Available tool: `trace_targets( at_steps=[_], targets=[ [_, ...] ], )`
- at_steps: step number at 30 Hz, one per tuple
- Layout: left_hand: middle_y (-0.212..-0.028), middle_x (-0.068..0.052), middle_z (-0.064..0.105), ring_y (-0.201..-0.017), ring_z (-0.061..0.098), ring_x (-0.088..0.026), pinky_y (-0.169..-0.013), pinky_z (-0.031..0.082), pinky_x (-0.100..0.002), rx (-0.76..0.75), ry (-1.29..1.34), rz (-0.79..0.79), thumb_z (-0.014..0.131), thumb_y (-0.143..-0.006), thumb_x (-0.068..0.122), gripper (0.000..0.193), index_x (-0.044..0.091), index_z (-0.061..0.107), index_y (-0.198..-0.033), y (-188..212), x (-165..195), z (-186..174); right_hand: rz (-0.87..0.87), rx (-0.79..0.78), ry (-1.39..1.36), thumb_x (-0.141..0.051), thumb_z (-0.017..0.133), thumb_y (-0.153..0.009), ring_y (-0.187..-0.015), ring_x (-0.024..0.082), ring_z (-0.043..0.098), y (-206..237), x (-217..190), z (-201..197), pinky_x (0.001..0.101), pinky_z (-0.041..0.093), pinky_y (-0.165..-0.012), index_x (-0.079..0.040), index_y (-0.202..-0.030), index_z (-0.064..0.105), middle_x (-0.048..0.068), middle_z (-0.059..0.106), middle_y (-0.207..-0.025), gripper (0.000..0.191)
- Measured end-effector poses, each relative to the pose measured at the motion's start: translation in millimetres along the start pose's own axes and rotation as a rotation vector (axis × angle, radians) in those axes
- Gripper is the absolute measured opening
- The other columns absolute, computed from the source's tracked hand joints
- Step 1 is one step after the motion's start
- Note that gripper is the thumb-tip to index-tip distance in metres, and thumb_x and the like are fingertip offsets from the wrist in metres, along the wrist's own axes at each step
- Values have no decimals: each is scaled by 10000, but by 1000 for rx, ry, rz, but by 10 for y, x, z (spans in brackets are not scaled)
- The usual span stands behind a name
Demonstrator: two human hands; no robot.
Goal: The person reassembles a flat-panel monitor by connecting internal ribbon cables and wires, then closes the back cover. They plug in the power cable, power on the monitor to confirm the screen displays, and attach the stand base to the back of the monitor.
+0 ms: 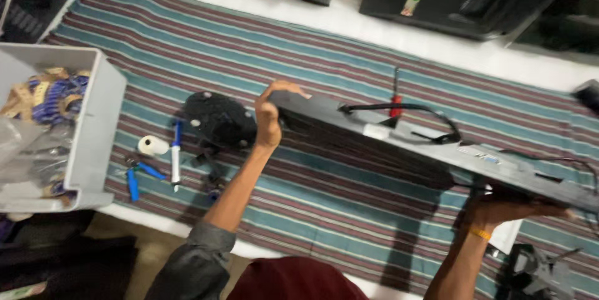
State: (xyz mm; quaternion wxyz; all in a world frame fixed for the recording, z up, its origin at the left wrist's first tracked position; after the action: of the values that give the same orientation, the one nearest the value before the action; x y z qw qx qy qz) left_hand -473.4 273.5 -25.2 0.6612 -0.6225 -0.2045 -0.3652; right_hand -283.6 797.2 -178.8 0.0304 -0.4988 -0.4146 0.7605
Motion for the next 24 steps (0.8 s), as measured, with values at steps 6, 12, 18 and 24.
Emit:
trace_targets(
  at_steps=[6, 12, 18, 24],
  targets=[
    [-723, 52, 288, -649, 278, -60, -597, 221, -269, 93, -114, -217, 512, -994, 686, 703, 9, 667, -1106, -152, -417, -106, 283, 50, -234, -873, 280, -971, -1670, 442, 104, -260, 165, 201, 673, 264, -1235, -196, -1707, -30, 188, -32, -1786, 1047],
    [-771, 59, 235, -698, 228, -67, -621, 209, -289, 104, -164, -268, 475, -1038, 699, 724, -7, 638, -1040, -418, -1002, -80, 263, 101, -209, -779, 413, -1044, -1669, 404, 228, -577, 105, 495, 528, 257, -1306, -12, -1717, 140, 227, 101, -1800, 1057],
    [-1601, -219, 401, -1543, 325, -273, -1279, 228, -363, 103, -87, -299, 272, -1057, 751, 1016, -113, 355, -1584, -551, -1110, -56, 268, 69, -169, -773, 415, -1014, -1635, 364, 336, -607, -64, 691, 472, 312, -1321, 43, -1667, 233, 224, 218, -1752, 1060],
    [-1657, -281, 300, -1577, 233, -349, -1288, 194, -434, 146, -49, -375, 290, -1011, 726, 1001, -109, 310, -1562, -660, -1026, -24, 119, 93, 5, -754, 371, -1046, -1526, 324, 396, -688, -350, 866, 432, 344, -1283, 66, -1612, 266, 231, 288, -1662, 1003]
  ],
)
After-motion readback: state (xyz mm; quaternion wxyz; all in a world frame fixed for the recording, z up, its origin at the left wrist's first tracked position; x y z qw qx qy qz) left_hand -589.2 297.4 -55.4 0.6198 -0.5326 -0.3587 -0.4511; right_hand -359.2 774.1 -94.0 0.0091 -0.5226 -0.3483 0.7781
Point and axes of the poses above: each hand's wrist, its own y-axis away from the middle knuckle, its own z-axis out of the palm, x = y × z, the point moved 6 cm from there along -y, towards the middle knuckle
